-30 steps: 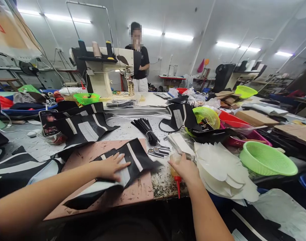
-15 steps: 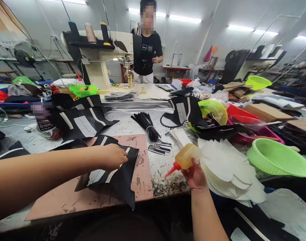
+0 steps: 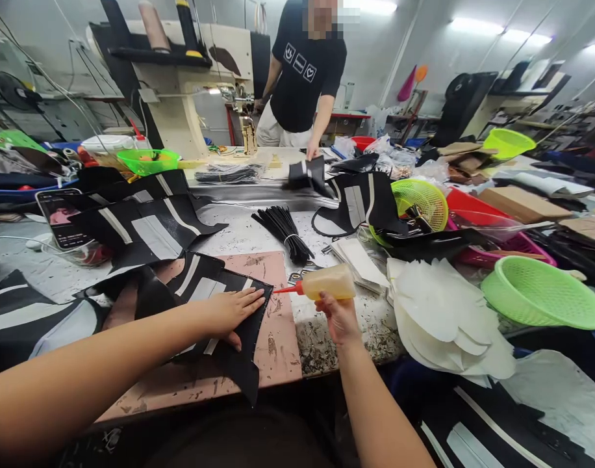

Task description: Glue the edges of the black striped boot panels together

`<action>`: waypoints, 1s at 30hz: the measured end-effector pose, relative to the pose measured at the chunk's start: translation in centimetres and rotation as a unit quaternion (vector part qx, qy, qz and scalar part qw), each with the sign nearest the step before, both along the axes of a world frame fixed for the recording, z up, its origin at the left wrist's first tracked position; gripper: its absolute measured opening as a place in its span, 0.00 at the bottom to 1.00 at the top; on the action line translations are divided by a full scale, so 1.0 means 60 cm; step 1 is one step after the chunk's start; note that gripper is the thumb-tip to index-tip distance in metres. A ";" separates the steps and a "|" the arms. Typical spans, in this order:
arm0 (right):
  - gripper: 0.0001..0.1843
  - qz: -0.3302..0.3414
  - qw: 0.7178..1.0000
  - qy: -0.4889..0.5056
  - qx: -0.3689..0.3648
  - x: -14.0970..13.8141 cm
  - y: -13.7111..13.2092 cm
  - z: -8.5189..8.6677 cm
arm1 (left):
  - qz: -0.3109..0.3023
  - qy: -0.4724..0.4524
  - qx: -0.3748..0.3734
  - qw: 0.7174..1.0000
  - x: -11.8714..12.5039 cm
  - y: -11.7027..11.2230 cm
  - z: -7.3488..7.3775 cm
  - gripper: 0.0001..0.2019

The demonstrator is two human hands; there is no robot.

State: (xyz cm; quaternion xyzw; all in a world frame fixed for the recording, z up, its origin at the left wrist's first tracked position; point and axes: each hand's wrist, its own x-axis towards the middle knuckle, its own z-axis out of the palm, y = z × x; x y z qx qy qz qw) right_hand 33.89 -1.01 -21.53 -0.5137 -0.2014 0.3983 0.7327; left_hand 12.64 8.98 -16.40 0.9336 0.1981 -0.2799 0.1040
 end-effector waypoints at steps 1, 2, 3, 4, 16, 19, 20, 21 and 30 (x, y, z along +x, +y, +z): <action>0.28 -0.004 1.000 -0.022 -0.005 -0.006 0.008 -0.001 | 0.004 -0.006 -0.003 1.000 0.001 0.000 -0.001 0.53; 0.29 -0.009 0.999 -0.046 -0.008 -0.011 0.015 -0.002 | 0.009 -0.012 -0.007 1.000 0.002 0.000 -0.001 0.53; 0.30 -0.017 0.997 -0.070 -0.009 -0.016 0.022 -0.002 | 0.015 -0.019 -0.010 1.000 0.002 -0.001 -0.002 0.53; 0.32 -0.025 0.996 -0.091 -0.008 -0.021 0.028 -0.001 | 0.019 -0.025 -0.013 0.999 0.002 -0.001 -0.003 0.54; 0.36 -0.031 0.985 -0.167 -0.007 -0.037 0.034 0.019 | 0.023 -0.035 -0.025 0.999 -0.001 0.002 -0.006 0.53; 0.36 -0.030 0.984 -0.173 -0.008 -0.037 0.034 0.020 | 0.023 -0.034 -0.027 0.999 -0.002 0.003 -0.010 0.53; 0.36 -0.031 0.984 -0.174 -0.008 -0.038 0.034 0.020 | 0.022 -0.034 -0.027 0.999 -0.002 0.003 -0.010 0.52; 0.35 -0.033 0.984 -0.175 -0.007 -0.039 0.034 0.021 | 0.021 -0.034 -0.025 0.999 -0.002 0.003 -0.011 0.52; 0.37 -0.026 0.987 -0.158 -0.030 -0.039 0.024 0.012 | 0.016 0.004 -0.013 1.000 0.004 -0.001 -0.001 0.52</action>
